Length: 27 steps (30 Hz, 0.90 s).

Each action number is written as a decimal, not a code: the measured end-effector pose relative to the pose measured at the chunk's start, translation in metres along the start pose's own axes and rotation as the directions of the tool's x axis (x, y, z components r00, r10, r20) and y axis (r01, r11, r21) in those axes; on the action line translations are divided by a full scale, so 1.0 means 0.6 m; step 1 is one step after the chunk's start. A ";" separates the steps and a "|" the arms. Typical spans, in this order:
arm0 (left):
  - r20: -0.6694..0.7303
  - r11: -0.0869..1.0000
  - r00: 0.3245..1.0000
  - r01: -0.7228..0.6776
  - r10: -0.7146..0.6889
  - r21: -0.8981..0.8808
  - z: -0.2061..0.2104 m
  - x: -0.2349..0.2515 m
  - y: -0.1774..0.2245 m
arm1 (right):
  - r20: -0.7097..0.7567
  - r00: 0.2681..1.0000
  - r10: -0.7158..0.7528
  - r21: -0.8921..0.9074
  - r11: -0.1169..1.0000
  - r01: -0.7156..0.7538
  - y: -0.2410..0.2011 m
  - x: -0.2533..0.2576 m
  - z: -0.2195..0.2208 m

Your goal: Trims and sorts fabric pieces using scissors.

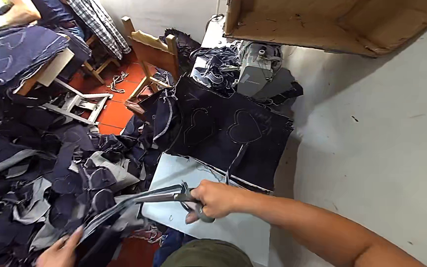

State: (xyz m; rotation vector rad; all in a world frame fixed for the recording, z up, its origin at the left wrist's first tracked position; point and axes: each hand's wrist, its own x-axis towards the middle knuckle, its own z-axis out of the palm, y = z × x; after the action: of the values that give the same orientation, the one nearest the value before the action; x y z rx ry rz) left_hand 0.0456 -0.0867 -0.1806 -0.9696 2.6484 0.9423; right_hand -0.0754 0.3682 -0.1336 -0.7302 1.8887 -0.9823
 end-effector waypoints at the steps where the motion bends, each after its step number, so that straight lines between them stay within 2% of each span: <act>1: -0.017 0.995 1.000 0.005 -0.004 0.103 0.021 -0.001 0.030 | -0.021 1.000 0.013 -0.023 1.000 -0.014 -0.031 -0.002 0.006; 2: -0.073 0.980 0.997 0.040 -0.026 0.197 0.031 0.004 0.037 | -0.037 0.998 0.046 -0.027 0.999 -0.047 -0.055 -0.010 0.007; 4: -0.229 0.915 0.953 0.265 -0.200 0.303 0.008 0.026 0.005 | 0.044 0.992 0.114 -0.039 0.993 -0.113 -0.062 -0.044 -0.014; 6: -0.348 0.841 0.856 0.478 -0.381 0.255 -0.058 0.039 -0.058 | 0.213 0.968 0.134 -0.070 0.990 -0.122 -0.028 -0.075 -0.035; 7: -0.375 0.817 0.825 0.526 -0.422 0.236 -0.088 0.041 -0.073 | 0.221 0.970 0.104 -0.066 0.994 -0.091 -0.006 -0.085 -0.033; 8: -0.377 0.799 0.813 0.549 -0.443 0.244 -0.109 0.040 -0.072 | 0.151 0.988 0.016 -0.023 1.000 -0.012 0.015 -0.091 -0.025; 9: -0.367 0.790 0.817 0.551 -0.445 0.268 -0.119 0.037 -0.064 | 0.011 0.990 -0.139 0.081 0.987 0.138 0.033 -0.089 -0.010; 10: -0.346 0.793 0.833 0.533 -0.432 0.295 -0.119 0.035 -0.055 | -0.100 0.953 -0.285 0.241 0.922 0.302 0.035 -0.080 0.003; 12: -0.294 0.805 0.870 0.483 -0.396 0.343 -0.098 0.042 -0.042 | -0.182 0.835 -0.519 0.591 0.621 0.514 -0.003 -0.049 0.015; 14: -0.231 0.801 0.890 0.455 -0.394 0.389 -0.064 0.052 -0.023 | -0.318 0.697 -0.643 0.738 0.293 0.608 -0.064 -0.017 0.022; 15: -0.190 0.794 0.899 0.438 -0.395 0.423 -0.045 0.053 -0.014 | -0.368 0.652 -0.663 0.772 0.173 0.612 -0.095 -0.003 0.024; 16: -0.141 0.792 0.912 0.405 -0.386 0.457 -0.023 0.050 -0.001 | -0.387 0.635 -0.668 0.796 0.105 0.596 -0.121 0.012 0.028; 17: -0.081 0.801 0.929 0.354 -0.362 0.483 0.003 0.044 0.019 | -0.376 0.663 -0.647 0.821 0.099 0.563 -0.142 0.025 0.036; 18: -0.008 0.819 0.946 0.285 -0.324 0.499 0.033 0.035 0.046 | -0.333 0.711 -0.620 0.843 0.143 0.519 -0.156 0.035 0.053; 20: 0.117 0.855 0.967 0.139 -0.225 0.500 0.081 0.017 0.115 | -0.230 0.837 -0.497 0.816 0.369 0.444 -0.166 0.035 0.093; 21: 0.139 0.866 0.975 0.083 -0.173 0.494 0.086 0.011 0.141 | -0.232 0.899 -0.371 0.764 0.502 0.405 -0.154 0.022 0.096; 22: 0.109 0.872 0.984 0.070 -0.140 0.485 0.066 0.008 0.141 | -0.269 0.934 -0.235 0.704 0.614 0.357 -0.124 0.010 0.070; 23: 0.043 0.867 0.990 0.096 -0.134 0.490 0.026 0.007 0.107 | -0.263 0.954 -0.144 0.672 0.682 0.288 -0.072 -0.001 0.018; 24: -0.028 0.856 0.985 0.162 -0.170 0.491 -0.023 0.008 0.056 | -0.224 0.968 -0.114 0.707 0.665 0.242 -0.004 -0.013 -0.041; 25: -0.092 0.842 0.974 0.227 -0.209 0.489 -0.056 0.022 0.018 | -0.251 0.964 -0.089 0.760 0.598 0.254 0.047 -0.021 -0.087; 26: -0.175 0.817 0.951 0.307 -0.253 0.487 -0.072 0.040 -0.002 | -0.323 0.945 -0.049 0.801 0.518 0.301 0.065 -0.023 -0.096; 27: -0.230 0.812 0.925 0.376 -0.302 0.446 -0.080 0.045 -0.020 | -0.379 0.925 -0.023 0.828 0.437 0.351 0.055 -0.027 -0.069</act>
State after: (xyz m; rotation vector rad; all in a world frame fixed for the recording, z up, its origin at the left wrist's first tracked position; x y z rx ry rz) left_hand 0.0350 -0.1374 -0.1583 -1.3481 2.4960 0.1134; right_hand -0.1080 0.4122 -0.1419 -0.1124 1.1973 -2.1148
